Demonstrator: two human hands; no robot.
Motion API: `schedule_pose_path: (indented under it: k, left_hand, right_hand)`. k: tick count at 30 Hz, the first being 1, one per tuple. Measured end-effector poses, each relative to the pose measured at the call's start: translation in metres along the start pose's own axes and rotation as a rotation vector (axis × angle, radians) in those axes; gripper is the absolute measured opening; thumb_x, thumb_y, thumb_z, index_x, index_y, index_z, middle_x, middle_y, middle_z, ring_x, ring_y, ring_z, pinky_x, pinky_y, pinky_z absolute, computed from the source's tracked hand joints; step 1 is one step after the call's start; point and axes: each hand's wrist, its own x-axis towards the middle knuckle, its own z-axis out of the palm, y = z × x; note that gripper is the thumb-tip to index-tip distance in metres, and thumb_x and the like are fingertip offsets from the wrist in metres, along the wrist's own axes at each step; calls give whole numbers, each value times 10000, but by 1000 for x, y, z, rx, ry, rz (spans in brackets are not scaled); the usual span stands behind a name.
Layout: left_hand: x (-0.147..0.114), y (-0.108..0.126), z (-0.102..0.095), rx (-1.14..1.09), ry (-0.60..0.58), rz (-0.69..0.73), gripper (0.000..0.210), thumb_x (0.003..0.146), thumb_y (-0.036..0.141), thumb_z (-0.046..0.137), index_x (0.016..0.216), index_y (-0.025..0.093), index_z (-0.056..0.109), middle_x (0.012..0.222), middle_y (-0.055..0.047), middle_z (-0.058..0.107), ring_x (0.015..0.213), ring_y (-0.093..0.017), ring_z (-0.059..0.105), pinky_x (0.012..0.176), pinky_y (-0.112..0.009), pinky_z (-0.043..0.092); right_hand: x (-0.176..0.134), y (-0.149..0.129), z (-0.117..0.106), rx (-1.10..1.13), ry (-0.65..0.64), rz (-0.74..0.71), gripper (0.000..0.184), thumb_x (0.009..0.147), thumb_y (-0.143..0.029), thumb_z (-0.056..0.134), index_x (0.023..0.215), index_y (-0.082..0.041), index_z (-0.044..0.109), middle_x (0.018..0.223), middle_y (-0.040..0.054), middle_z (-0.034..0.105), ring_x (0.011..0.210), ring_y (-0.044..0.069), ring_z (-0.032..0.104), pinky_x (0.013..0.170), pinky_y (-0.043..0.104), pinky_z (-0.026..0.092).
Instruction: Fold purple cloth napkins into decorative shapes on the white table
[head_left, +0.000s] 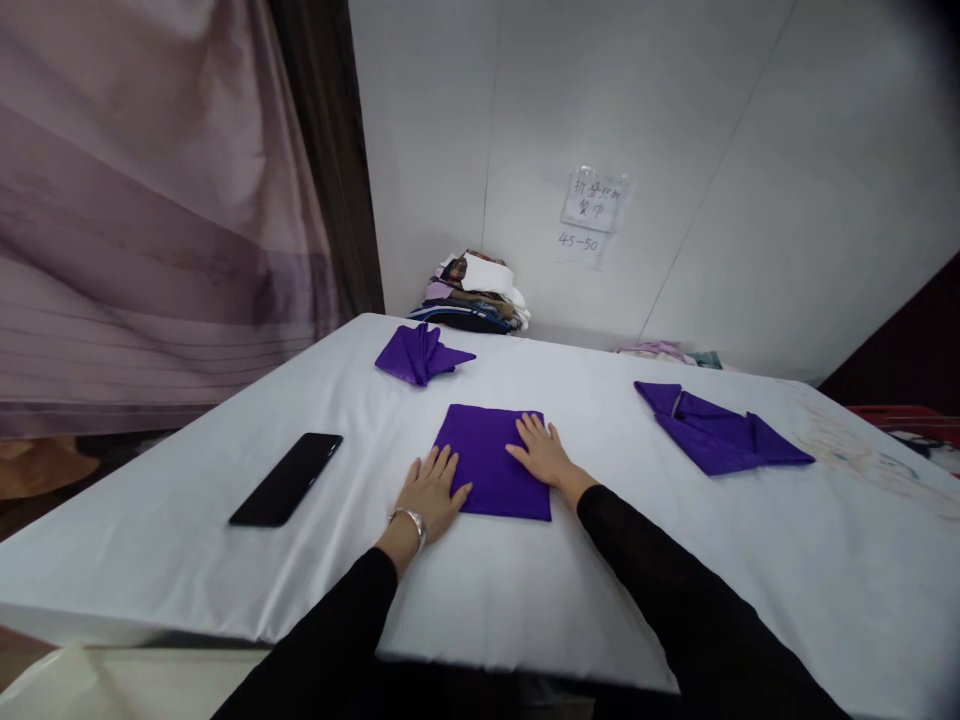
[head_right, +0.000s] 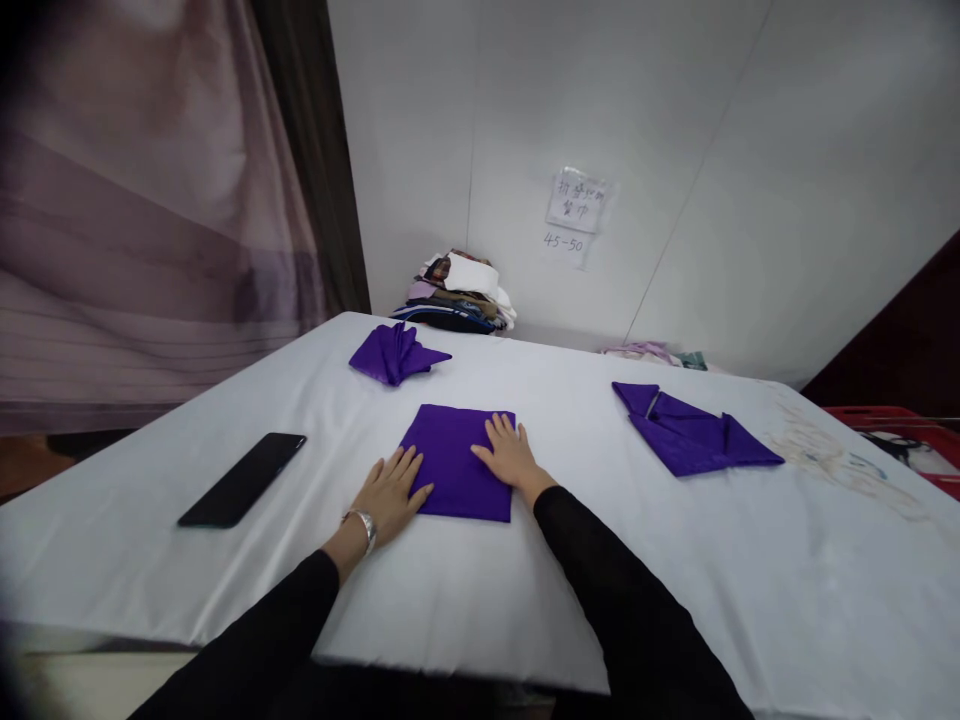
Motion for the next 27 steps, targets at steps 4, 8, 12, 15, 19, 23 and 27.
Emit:
schedule_pose_path:
  k: [4, 8, 12, 15, 19, 23, 27]
  left_hand:
    - [0, 1, -3, 6, -7, -2, 669, 872, 534, 218, 1393, 120, 282, 1479, -81, 224, 1370, -245, 128, 1097, -446, 128]
    - [1, 1, -3, 5, -20, -6, 675, 871, 534, 212, 1398, 117, 268, 1484, -75, 208, 1373, -240, 114, 1100, -442, 121]
    - [1, 1, -3, 9, -33, -8, 676, 871, 529, 212, 1402, 114, 256, 1488, -68, 193, 1375, -237, 103, 1102, -440, 113]
    - [2, 1, -3, 6, -30, -6, 674, 869, 529, 222, 1402, 117, 258, 1487, -69, 196, 1375, -237, 109, 1101, -439, 115]
    - [4, -3, -5, 1, -47, -2, 681, 865, 535, 230, 1401, 116, 258, 1489, -77, 192, 1375, -239, 107, 1099, -445, 113]
    - [6, 4, -10, 14, -58, -35, 671, 858, 524, 265, 1395, 120, 275, 1486, -100, 192, 1372, -267, 108, 1087, -506, 93]
    - [3, 43, -12, 10, 29, 71, 627, 871, 500, 275, 1376, 131, 320, 1475, -107, 231, 1371, -262, 120, 1093, -499, 70]
  right_hand:
    - [-44, -16, 5, 23, -29, -100, 758, 858, -649, 153, 1427, -151, 208, 1494, 92, 157, 1377, 229, 55, 1085, 440, 9]
    - [-84, -28, 6, 31, -67, -165, 744, 865, -638, 174, 1425, -151, 214, 1492, 103, 150, 1375, 235, 66, 1088, 445, 18]
    - [-118, -36, 8, 31, -90, -237, 736, 868, -628, 216, 1430, -153, 191, 1493, 109, 134, 1376, 237, 62, 1090, 458, 26]
    - [-135, -38, 11, 30, -98, -248, 728, 871, -617, 236, 1433, -158, 176, 1493, 110, 132, 1374, 239, 77, 1091, 470, 37]
    - [-144, -38, 12, 30, -88, -247, 721, 876, -607, 242, 1431, -149, 183, 1492, 111, 141, 1373, 242, 87, 1093, 478, 45]
    - [-146, -40, 11, 55, -65, -250, 716, 876, -602, 258, 1427, -148, 200, 1489, 112, 150, 1373, 242, 89, 1095, 478, 47]
    - [-145, -38, 16, 143, -29, -258, 700, 868, -589, 321, 1415, -158, 245, 1473, 121, 207, 1368, 244, 119, 1093, 486, 59]
